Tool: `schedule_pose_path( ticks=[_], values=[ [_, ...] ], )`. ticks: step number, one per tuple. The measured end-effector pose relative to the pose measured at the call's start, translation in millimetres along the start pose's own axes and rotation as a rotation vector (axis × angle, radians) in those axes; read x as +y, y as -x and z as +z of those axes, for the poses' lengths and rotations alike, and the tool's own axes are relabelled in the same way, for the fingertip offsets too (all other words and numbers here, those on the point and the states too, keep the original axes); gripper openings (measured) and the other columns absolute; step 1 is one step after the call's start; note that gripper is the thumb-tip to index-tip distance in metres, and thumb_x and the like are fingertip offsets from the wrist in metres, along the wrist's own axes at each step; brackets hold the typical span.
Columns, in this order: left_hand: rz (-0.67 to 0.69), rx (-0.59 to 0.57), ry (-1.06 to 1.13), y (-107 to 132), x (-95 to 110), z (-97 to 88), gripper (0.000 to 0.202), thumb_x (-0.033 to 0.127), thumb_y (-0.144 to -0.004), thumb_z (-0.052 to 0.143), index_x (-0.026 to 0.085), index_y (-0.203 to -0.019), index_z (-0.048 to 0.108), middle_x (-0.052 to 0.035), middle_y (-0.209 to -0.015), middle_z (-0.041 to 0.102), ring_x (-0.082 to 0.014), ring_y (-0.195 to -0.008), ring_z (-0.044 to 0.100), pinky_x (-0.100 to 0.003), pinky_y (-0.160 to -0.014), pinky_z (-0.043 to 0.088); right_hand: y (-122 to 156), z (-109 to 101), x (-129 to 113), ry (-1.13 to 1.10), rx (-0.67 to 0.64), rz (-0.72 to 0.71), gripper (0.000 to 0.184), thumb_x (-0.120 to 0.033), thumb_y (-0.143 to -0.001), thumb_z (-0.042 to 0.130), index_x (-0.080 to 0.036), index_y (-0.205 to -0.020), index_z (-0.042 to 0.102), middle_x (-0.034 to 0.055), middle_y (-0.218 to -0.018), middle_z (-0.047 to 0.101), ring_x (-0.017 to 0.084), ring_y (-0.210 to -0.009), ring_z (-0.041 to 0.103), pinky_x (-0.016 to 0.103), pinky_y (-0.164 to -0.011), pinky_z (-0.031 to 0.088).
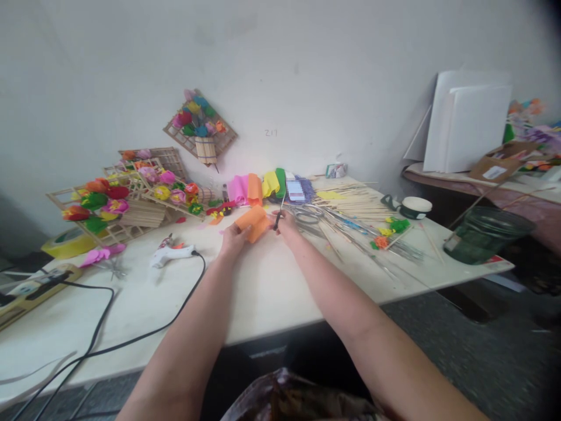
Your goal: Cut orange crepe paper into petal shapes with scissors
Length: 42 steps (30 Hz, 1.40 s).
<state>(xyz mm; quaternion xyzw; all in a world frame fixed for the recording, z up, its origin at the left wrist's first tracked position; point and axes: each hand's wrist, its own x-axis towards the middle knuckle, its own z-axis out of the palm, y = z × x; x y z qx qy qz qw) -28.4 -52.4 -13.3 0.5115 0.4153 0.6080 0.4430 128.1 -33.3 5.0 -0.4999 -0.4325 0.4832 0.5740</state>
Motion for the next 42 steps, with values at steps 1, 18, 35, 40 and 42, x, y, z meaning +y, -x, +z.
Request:
schedule_pose_path(
  ticks=[1,18,35,40,42],
  values=[
    [-0.009,-0.004,0.0,1,2,0.1,0.054,0.039,-0.051,0.08,0.011,-0.095,0.068,-0.0104,-0.093,0.07,-0.0218,-0.082,0.065,-0.03,-0.072,0.05,-1,-1,0,0.005,-0.011,-0.004,0.03,-0.026,-0.064,0.072,-0.018,-0.087,0.054,-0.0044,-0.058,0.056,0.01,-0.044,0.056,0.015,-0.034,0.028],
    [-0.104,-0.244,-0.109,9,7,-0.1,0.058,0.048,-0.06,0.073,0.011,-0.103,0.063,-0.0069,-0.086,0.069,-0.0194,-0.075,0.062,-0.029,-0.066,0.047,-6,2,6,-0.116,-0.069,-0.074,0.041,-0.012,-0.05,0.067,-0.018,-0.09,0.059,-0.0054,-0.063,0.059,0.012,-0.057,0.057,0.023,-0.054,0.044],
    [0.065,0.519,-1.214,0,28,-28.4,0.034,0.016,-0.076,0.049,0.018,-0.108,0.062,-0.0131,-0.106,0.062,-0.0256,-0.108,0.052,-0.034,-0.088,0.04,-5,-9,-9,-0.233,0.197,-0.063,0.047,-0.008,-0.055,0.062,-0.015,-0.101,0.059,-0.0031,-0.068,0.058,0.009,-0.057,0.053,0.018,-0.049,0.039],
    [-0.054,0.417,-1.283,-8,30,-48.8,0.05,0.004,-0.072,0.045,0.013,-0.12,0.053,-0.0127,-0.112,0.062,-0.0247,-0.106,0.055,-0.032,-0.088,0.04,-4,-10,-11,-0.241,0.207,-0.058,0.047,-0.007,-0.056,0.061,-0.015,-0.102,0.059,-0.0036,-0.067,0.058,0.009,-0.056,0.052,0.017,-0.048,0.039],
    [-0.077,0.392,-1.313,-9,31,-51.5,0.048,0.005,-0.072,0.045,0.014,-0.119,0.053,-0.013,-0.112,0.062,-0.0249,-0.104,0.056,-0.033,-0.087,0.04,-4,-11,-12,-0.247,0.211,-0.058,0.045,-0.007,-0.056,0.06,-0.015,-0.1,0.06,-0.0041,-0.066,0.058,0.009,-0.055,0.052,0.018,-0.048,0.039]
  ],
)
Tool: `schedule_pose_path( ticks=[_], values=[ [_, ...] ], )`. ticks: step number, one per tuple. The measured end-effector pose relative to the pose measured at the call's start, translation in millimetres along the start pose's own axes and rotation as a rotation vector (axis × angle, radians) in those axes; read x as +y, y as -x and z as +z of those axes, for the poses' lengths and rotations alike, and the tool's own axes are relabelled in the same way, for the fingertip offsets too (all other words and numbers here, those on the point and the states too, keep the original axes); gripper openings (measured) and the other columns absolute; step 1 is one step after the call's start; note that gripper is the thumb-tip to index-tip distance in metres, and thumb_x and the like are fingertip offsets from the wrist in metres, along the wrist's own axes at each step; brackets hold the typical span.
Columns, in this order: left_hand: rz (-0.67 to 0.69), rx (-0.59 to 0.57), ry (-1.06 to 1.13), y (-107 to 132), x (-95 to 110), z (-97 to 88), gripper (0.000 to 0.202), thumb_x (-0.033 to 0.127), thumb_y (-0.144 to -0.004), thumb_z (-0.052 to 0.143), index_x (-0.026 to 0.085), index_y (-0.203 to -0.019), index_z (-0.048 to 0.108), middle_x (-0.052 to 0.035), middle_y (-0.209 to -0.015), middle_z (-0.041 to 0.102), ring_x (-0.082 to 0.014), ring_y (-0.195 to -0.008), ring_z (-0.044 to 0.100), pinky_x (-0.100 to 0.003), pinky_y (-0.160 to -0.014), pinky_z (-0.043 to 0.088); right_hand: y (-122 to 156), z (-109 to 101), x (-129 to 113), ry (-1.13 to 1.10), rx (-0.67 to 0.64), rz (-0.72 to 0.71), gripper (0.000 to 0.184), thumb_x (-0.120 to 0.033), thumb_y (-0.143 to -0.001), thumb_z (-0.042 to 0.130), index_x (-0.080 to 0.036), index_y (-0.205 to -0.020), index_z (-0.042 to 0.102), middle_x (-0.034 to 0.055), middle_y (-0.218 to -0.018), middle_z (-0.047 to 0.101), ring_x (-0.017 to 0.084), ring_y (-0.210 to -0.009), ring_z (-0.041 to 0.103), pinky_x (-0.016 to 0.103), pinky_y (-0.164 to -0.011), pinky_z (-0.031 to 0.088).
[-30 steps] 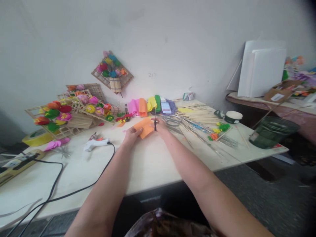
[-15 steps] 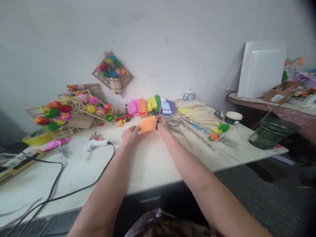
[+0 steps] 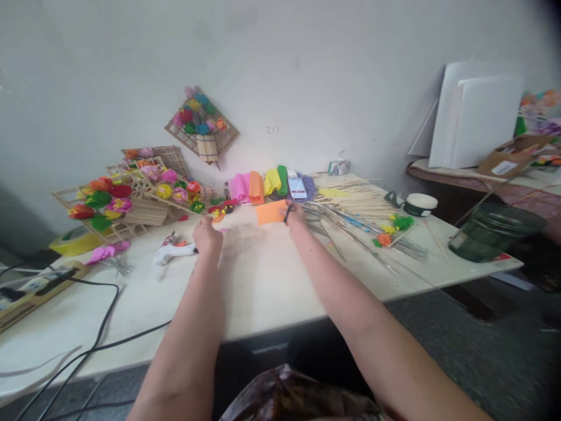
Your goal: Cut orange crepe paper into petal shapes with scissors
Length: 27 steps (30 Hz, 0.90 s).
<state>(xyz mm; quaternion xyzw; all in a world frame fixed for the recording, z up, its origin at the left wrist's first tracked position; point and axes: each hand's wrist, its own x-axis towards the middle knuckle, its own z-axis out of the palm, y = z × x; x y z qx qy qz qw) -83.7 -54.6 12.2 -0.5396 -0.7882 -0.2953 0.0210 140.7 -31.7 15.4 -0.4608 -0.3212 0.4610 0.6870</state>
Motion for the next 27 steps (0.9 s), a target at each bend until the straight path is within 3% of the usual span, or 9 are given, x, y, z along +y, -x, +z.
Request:
schedule_pose_path(
  ticks=[7,12,16,23,27],
  values=[
    [0.042,-0.067,-0.144,1.3,5.8,2.5,0.034,0.026,-0.079,0.049,0.017,-0.11,0.06,-0.0154,-0.11,0.062,-0.0305,-0.112,0.051,-0.04,-0.091,0.036,0.3,-0.2,-2.8,0.001,0.021,0.022,0.041,-0.007,-0.057,0.06,-0.015,-0.096,0.061,-0.0057,-0.06,0.055,0.008,-0.05,0.05,0.017,-0.045,0.039],
    [-0.021,-0.061,-0.077,2.0,6.8,2.3,0.032,0.025,-0.076,0.051,0.021,-0.107,0.059,-0.0102,-0.107,0.064,-0.0277,-0.108,0.053,-0.037,-0.089,0.038,-2.0,-1.3,0.6,0.006,0.023,0.011,0.041,-0.007,-0.057,0.06,-0.016,-0.096,0.061,-0.0066,-0.059,0.054,0.007,-0.049,0.049,0.017,-0.045,0.038],
    [-0.055,-0.076,-0.041,1.8,6.1,5.1,0.035,0.029,-0.075,0.053,0.02,-0.109,0.058,-0.0118,-0.108,0.063,-0.0292,-0.107,0.053,-0.039,-0.089,0.039,-2.5,-1.5,1.8,-0.001,0.018,0.006,0.04,-0.007,-0.056,0.059,-0.016,-0.095,0.062,-0.0067,-0.058,0.053,0.007,-0.049,0.047,0.017,-0.045,0.038],
    [0.035,-0.084,0.01,3.2,6.8,3.0,0.019,0.028,-0.068,0.057,0.023,-0.081,0.071,-0.013,-0.106,0.064,-0.0334,-0.112,0.047,-0.045,-0.09,0.038,-3.6,-0.6,2.2,0.017,0.028,0.035,0.042,-0.009,-0.056,0.061,-0.016,-0.097,0.062,-0.0054,-0.059,0.056,0.009,-0.05,0.05,0.018,-0.045,0.039],
    [-0.016,-0.16,-0.014,3.5,7.9,1.7,0.027,0.032,-0.067,0.058,0.024,-0.088,0.073,-0.015,-0.106,0.064,-0.0354,-0.114,0.045,-0.047,-0.091,0.036,-4.5,-0.4,3.3,0.012,0.033,0.04,0.042,-0.009,-0.056,0.06,-0.016,-0.097,0.061,-0.0051,-0.06,0.056,0.009,-0.05,0.049,0.018,-0.045,0.038]
  ],
)
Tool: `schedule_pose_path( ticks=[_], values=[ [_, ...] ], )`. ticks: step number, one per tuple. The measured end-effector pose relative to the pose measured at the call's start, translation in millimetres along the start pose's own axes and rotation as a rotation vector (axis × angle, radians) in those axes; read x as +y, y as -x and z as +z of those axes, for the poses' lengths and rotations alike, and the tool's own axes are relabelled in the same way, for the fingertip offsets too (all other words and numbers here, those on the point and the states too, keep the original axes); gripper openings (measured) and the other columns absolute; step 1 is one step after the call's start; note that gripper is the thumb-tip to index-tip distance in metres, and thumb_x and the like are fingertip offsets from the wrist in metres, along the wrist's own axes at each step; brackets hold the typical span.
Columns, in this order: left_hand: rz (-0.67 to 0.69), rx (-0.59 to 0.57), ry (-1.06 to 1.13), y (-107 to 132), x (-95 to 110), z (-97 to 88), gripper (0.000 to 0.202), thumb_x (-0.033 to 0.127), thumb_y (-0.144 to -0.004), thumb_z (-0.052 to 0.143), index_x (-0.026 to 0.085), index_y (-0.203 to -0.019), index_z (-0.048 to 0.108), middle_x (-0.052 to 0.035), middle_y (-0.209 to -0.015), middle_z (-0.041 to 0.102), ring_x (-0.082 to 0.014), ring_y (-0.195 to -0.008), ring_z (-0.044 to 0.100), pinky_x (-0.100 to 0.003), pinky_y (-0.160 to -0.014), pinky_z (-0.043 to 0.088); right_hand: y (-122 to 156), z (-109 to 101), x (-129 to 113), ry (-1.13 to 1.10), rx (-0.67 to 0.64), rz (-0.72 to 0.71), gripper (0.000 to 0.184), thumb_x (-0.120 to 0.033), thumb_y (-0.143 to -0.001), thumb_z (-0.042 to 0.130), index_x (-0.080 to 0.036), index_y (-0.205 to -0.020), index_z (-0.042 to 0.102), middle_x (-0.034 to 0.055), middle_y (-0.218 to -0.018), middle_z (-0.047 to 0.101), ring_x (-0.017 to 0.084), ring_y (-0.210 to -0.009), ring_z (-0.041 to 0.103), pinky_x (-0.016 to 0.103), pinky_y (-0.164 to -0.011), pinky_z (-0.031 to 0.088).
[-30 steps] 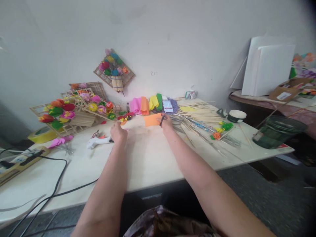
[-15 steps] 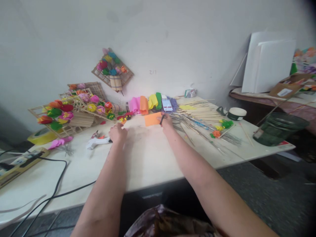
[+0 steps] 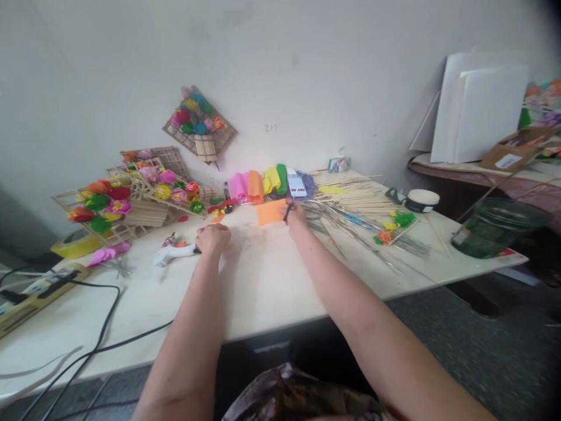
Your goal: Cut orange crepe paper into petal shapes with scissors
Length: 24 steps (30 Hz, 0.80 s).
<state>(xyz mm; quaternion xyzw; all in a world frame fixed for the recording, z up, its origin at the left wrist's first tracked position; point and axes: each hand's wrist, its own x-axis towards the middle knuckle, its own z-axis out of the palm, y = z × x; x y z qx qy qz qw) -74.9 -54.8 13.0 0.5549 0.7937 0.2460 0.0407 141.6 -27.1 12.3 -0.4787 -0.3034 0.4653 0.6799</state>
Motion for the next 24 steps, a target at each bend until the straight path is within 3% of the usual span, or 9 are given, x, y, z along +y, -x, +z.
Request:
schedule_pose_path(
  ticks=[5,9,12,15,17,20,24],
  values=[
    [-0.044,-0.03,-0.012,1,0,1.8,0.036,0.035,-0.068,0.057,0.024,-0.099,0.07,-0.015,-0.113,0.062,-0.0365,-0.116,0.043,-0.049,-0.091,0.035,-1,-1,2,-0.009,-0.005,-0.045,0.043,-0.01,-0.054,0.06,-0.015,-0.097,0.061,-0.006,-0.061,0.055,0.007,-0.05,0.047,0.017,-0.046,0.037],
    [0.051,0.096,-0.043,5,1,1.9,0.033,0.028,-0.068,0.055,0.025,-0.097,0.071,-0.0092,-0.12,0.06,-0.033,-0.117,0.042,-0.046,-0.094,0.034,-1,-2,2,-0.017,-0.019,-0.041,0.044,-0.01,-0.055,0.059,-0.014,-0.098,0.061,-0.0062,-0.06,0.054,0.007,-0.051,0.048,0.017,-0.047,0.038],
    [0.132,0.123,-0.077,9,4,0.3,0.03,0.023,-0.068,0.053,0.025,-0.091,0.072,-0.0072,-0.113,0.064,-0.0279,-0.117,0.043,-0.042,-0.096,0.032,-1,-1,2,-0.022,-0.022,-0.035,0.044,-0.009,-0.054,0.059,-0.015,-0.098,0.061,-0.0061,-0.06,0.054,0.008,-0.052,0.049,0.018,-0.048,0.038],
    [0.192,0.043,-0.139,14,9,0.4,0.03,0.023,-0.072,0.05,0.024,-0.092,0.072,-0.0087,-0.105,0.067,-0.0252,-0.117,0.047,-0.041,-0.101,0.027,-2,-1,3,-0.018,-0.014,-0.027,0.043,-0.008,-0.054,0.059,-0.015,-0.096,0.061,-0.0057,-0.062,0.055,0.008,-0.053,0.049,0.018,-0.048,0.038],
    [0.246,-0.025,-0.205,20,14,3.5,0.034,0.032,-0.077,0.047,0.025,-0.102,0.069,-0.0093,-0.113,0.065,-0.0263,-0.122,0.043,-0.044,-0.104,0.023,-2,-1,4,-0.01,-0.01,-0.023,0.042,-0.007,-0.054,0.059,-0.015,-0.095,0.061,-0.0053,-0.063,0.055,0.008,-0.054,0.049,0.017,-0.048,0.038],
    [0.3,-0.18,-0.256,29,22,11.9,0.051,0.046,-0.084,0.037,0.025,-0.127,0.053,-0.0092,-0.139,0.045,-0.031,-0.134,0.028,-0.055,-0.106,0.013,-3,-1,5,0.008,-0.007,-0.027,0.041,-0.007,-0.055,0.059,-0.016,-0.095,0.061,-0.0054,-0.064,0.055,0.007,-0.054,0.049,0.017,-0.049,0.038],
    [0.219,-0.28,-0.236,37,31,20.7,0.072,0.058,-0.083,0.028,0.016,-0.141,0.036,-0.0146,-0.149,0.027,-0.0363,-0.138,0.015,-0.059,-0.107,0.008,-3,-1,6,0.012,-0.005,-0.029,0.041,-0.007,-0.054,0.059,-0.016,-0.094,0.061,-0.006,-0.063,0.054,0.007,-0.054,0.048,0.017,-0.049,0.038]
  ],
)
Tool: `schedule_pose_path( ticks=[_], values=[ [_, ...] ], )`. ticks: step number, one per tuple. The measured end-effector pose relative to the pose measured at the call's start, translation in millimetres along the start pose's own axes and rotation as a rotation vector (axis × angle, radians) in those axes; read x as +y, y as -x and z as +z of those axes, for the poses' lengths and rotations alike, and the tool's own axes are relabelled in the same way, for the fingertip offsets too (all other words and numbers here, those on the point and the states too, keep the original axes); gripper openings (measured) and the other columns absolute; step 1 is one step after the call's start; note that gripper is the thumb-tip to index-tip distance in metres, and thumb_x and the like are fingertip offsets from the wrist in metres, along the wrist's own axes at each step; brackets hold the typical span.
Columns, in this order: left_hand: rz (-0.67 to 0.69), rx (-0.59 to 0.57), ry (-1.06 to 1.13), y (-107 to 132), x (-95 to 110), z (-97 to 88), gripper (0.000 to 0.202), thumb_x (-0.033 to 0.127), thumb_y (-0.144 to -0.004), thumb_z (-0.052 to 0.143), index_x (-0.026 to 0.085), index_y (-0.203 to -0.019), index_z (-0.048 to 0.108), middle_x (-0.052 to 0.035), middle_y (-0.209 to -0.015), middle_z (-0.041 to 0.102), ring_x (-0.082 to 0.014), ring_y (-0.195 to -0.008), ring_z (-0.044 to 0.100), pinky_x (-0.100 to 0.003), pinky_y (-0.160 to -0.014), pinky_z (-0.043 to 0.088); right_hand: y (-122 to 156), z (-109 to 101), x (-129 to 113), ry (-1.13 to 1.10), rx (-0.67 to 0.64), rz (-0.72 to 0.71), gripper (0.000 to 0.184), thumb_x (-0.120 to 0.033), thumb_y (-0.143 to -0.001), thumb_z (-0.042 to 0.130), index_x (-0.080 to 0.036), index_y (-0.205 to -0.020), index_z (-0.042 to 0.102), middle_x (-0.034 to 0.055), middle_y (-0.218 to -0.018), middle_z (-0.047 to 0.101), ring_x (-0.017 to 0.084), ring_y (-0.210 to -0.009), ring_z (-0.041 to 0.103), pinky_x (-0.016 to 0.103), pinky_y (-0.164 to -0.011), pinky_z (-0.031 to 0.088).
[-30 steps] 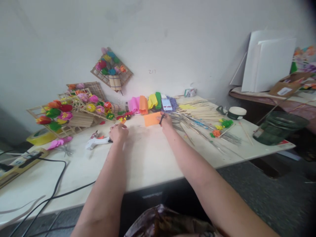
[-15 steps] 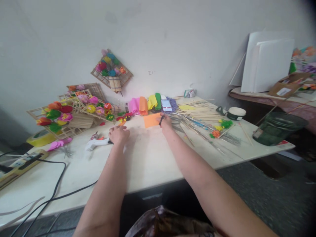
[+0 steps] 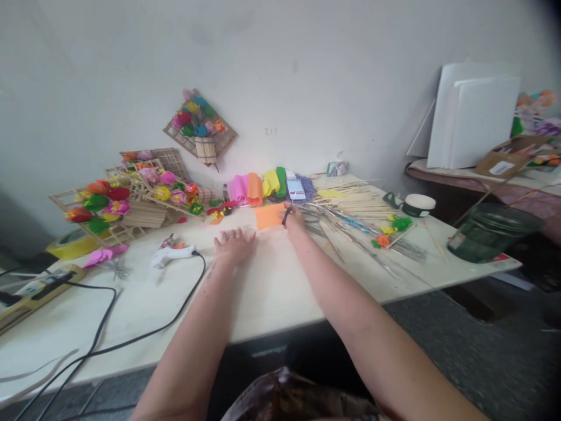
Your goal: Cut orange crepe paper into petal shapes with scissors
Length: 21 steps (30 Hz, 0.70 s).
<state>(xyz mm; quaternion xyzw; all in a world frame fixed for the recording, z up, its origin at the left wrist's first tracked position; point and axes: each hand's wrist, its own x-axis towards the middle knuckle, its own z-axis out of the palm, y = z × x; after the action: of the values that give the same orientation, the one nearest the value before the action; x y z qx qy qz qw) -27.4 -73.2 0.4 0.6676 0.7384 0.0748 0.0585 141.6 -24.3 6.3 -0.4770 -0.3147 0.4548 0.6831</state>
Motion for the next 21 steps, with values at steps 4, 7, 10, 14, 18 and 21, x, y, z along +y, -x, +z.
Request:
schedule_pose_path(
  ticks=[4,7,10,14,18,21],
  values=[
    [-0.037,-0.008,0.002,-4,-5,1.0,0.079,0.063,-0.081,0.025,0.013,-0.142,0.032,-0.0139,-0.151,0.021,-0.0353,-0.14,0.007,-0.058,-0.108,-0.001,1,0,0,0.004,-0.007,-0.004,0.04,-0.008,-0.054,0.059,-0.016,-0.093,0.061,-0.0064,-0.061,0.053,0.007,-0.053,0.048,0.017,-0.049,0.038],
    [-0.056,0.041,0.004,-10,-16,1.2,0.078,0.064,-0.081,0.026,0.015,-0.14,0.036,-0.015,-0.149,0.025,-0.0357,-0.139,0.009,-0.06,-0.107,-0.005,1,0,1,0.021,-0.013,0.0,0.04,-0.009,-0.054,0.059,-0.016,-0.093,0.061,-0.0065,-0.06,0.053,0.008,-0.052,0.048,0.018,-0.048,0.038],
    [-0.087,0.099,0.001,-15,-25,1.6,0.075,0.063,-0.081,0.028,0.015,-0.138,0.041,-0.0152,-0.148,0.03,-0.0349,-0.14,0.006,-0.061,-0.106,-0.007,3,0,0,0.03,-0.029,0.006,0.039,-0.011,-0.055,0.058,-0.017,-0.093,0.061,-0.006,-0.061,0.055,0.009,-0.053,0.05,0.018,-0.048,0.038],
    [-0.045,0.226,0.022,-14,-26,-2.8,0.063,0.056,-0.083,0.037,0.018,-0.131,0.049,-0.0121,-0.145,0.037,-0.0347,-0.14,0.004,-0.062,-0.106,-0.002,5,1,-1,0.019,-0.071,-0.009,0.037,-0.011,-0.055,0.058,-0.017,-0.092,0.06,-0.0053,-0.062,0.056,0.009,-0.054,0.051,0.019,-0.047,0.038],
    [0.049,0.338,0.248,-11,-14,-10.9,0.05,0.049,-0.087,0.034,0.017,-0.107,0.066,-0.0146,-0.12,0.061,-0.0329,-0.13,0.036,-0.049,-0.102,0.029,4,1,3,0.004,-0.132,-0.023,0.04,-0.011,-0.054,0.059,-0.017,-0.093,0.059,-0.0064,-0.06,0.054,0.008,-0.049,0.048,0.018,-0.044,0.034],
    [-0.011,0.23,0.725,-10,-3,-10.3,0.07,0.06,-0.087,0.019,0.011,-0.089,0.069,-0.0179,-0.096,0.069,-0.0283,-0.095,0.062,-0.04,-0.085,0.046,2,2,7,-0.022,-0.228,-0.034,0.042,-0.016,-0.053,0.062,-0.017,-0.095,0.059,-0.0074,-0.057,0.053,0.007,-0.046,0.046,0.017,-0.041,0.03]
  ],
)
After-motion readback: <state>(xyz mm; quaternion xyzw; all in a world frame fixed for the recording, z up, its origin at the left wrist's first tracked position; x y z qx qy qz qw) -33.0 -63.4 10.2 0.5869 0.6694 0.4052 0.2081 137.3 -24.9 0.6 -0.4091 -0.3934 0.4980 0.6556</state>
